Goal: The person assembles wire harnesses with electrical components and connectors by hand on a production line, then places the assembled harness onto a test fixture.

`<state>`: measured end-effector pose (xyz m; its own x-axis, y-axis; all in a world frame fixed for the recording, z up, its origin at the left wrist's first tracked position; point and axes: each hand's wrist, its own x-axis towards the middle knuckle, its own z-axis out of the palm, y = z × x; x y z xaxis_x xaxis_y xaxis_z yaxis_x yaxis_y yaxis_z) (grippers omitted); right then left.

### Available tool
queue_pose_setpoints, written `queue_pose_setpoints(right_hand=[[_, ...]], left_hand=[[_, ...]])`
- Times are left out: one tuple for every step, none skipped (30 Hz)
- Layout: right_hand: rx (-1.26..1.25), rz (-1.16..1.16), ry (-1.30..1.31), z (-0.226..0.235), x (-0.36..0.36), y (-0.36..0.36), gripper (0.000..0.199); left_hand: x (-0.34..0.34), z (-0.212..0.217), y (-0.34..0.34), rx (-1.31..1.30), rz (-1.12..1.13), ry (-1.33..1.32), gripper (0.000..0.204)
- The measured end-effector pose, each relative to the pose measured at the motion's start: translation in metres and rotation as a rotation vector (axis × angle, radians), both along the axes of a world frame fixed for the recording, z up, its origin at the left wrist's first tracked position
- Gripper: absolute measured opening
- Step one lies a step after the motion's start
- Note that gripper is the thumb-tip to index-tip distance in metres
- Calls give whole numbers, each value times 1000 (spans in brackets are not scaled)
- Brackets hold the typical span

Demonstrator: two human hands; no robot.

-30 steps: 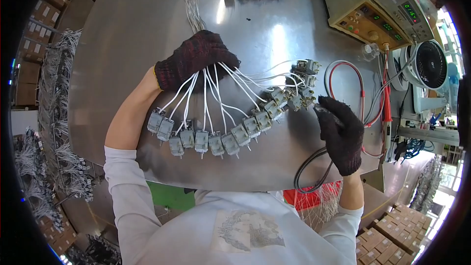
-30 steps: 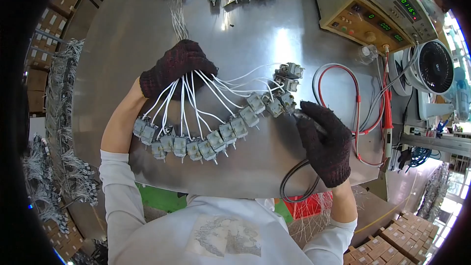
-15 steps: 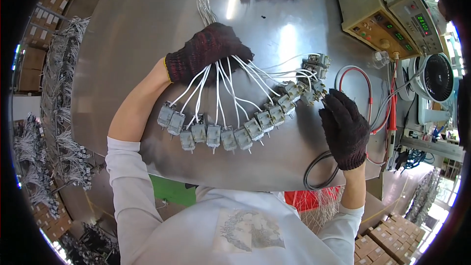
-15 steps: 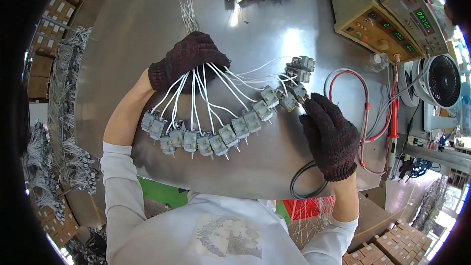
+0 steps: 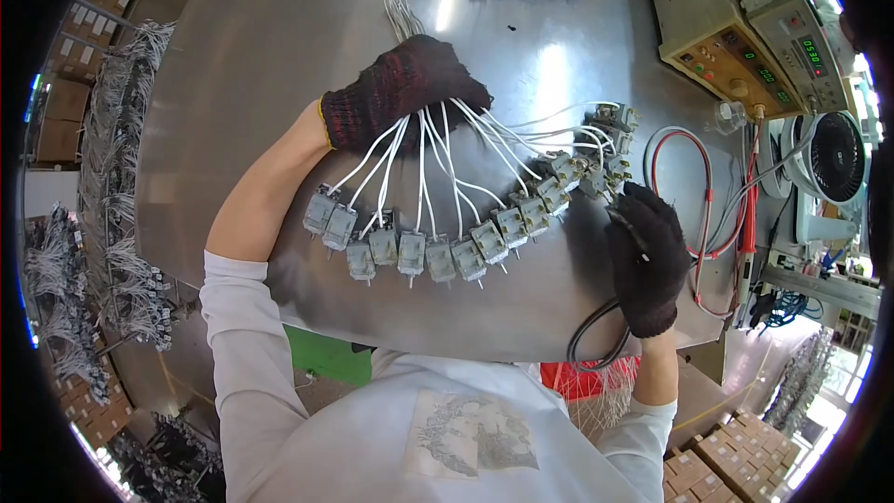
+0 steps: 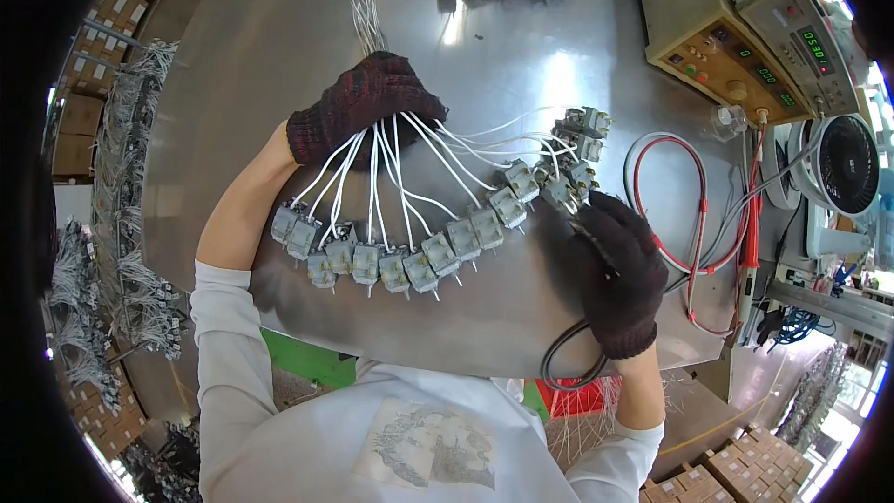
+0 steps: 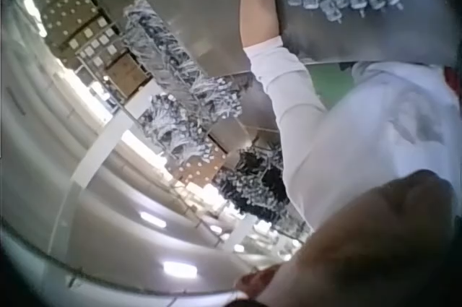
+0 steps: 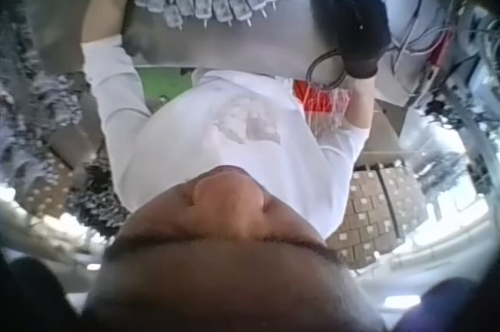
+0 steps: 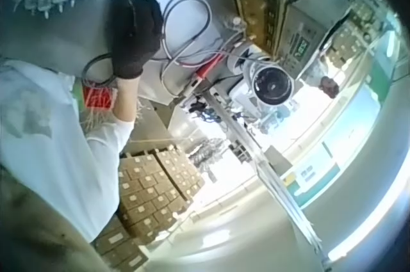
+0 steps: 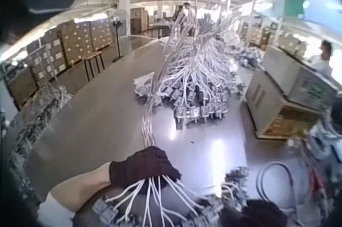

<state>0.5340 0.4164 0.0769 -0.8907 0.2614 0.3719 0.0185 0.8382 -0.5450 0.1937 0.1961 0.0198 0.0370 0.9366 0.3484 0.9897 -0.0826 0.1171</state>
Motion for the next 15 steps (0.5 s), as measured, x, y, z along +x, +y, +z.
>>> queue_pose_setpoints(right_hand=[[-1,1,0,2,-1,2,37],[236,69,-63,3,-2,5,37],[476,135,-125,4,-2,7,36],[478,136,-126,5,-2,6,36],[235,95,-105,6,-3,5,36],[-7,55,-84,7,-3,3,37],[-6,59,-84,7,-1,4,37],[-100,0,-100,7,3,5,36],[-194,-61,-116,5,6,6,35],[-195,-57,-117,2,6,7,35],[-158,-50,-92,-2,5,7,35],[-124,-45,-67,-4,5,6,34],[-125,-45,-67,-5,3,4,34],[-12,-23,-43,-5,-1,2,35],[101,-1,-18,-6,-4,1,36]], left_hand=[[0,0,-1,-1,1,0,32],[1,-1,-1,-15,10,-5,32],[1,-1,-1,-26,18,-9,33],[1,0,-2,-25,18,-10,33],[2,1,-2,-27,19,-10,33],[2,2,-3,-28,22,-9,34],[1,1,-3,-28,26,-10,34],[0,-2,-3,6,0,-41,34],[1,0,-1,38,-27,-72,34],[3,2,0,38,-23,-73,34],[7,5,-1,45,-20,-97,30],[10,9,-1,51,-19,-122,29],[9,9,-2,50,-18,-123,29],[9,9,-3,14,-10,-107,28],[8,9,-3,-20,0,-90,28]])
